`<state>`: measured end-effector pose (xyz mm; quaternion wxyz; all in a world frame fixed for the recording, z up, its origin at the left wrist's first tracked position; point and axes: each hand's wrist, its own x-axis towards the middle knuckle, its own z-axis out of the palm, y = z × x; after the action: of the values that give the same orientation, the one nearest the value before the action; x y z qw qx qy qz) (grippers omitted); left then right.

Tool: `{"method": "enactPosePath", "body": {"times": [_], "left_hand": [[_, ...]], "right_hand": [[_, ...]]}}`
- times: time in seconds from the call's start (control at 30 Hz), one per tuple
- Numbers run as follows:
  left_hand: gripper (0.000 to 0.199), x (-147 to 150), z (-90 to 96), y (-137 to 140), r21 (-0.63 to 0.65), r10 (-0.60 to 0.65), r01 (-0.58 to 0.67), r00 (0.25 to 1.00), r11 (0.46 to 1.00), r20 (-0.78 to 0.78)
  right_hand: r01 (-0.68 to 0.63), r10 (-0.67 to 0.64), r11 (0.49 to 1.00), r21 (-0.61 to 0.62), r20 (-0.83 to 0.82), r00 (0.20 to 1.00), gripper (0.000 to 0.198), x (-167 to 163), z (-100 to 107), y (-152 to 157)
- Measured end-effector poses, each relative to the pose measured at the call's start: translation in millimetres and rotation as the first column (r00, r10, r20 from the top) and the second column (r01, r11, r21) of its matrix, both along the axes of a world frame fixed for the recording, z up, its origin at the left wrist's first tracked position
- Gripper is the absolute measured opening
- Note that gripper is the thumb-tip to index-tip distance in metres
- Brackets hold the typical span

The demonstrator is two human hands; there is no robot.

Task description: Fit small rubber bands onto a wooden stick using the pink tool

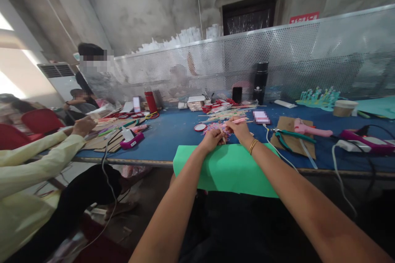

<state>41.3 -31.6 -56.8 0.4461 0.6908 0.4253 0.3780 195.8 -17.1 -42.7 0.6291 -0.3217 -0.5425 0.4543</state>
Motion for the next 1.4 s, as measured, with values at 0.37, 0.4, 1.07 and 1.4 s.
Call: {"method": "enactPosePath", "body": {"times": [0.37,0.4,1.07,1.4], "left_hand": [[0.036,-1,-2.1,1,0.004,0.028,-0.028,1.0,1.0,-0.006],[0.035,-1,-2.3,2,0.014,0.032,-0.032,0.999,0.999,-0.014],[0.029,0,1.0,-6,0.051,0.014,-0.014,1.0,0.999,-0.003],[0.031,3,8.5,-13,0.144,0.063,-0.068,0.997,0.987,0.036]], "right_hand": [[0.089,-0.09,0.996,-0.031,-0.039,0.995,0.028,2,4,-3],[0.09,-0.091,0.995,-0.035,-0.046,0.995,0.028,2,5,-4],[-0.011,0.004,0.999,-0.052,-0.13,0.991,0.025,-1,9,-5],[0.051,-0.088,0.977,-0.208,-0.169,0.982,0.02,-1,17,7]]}}
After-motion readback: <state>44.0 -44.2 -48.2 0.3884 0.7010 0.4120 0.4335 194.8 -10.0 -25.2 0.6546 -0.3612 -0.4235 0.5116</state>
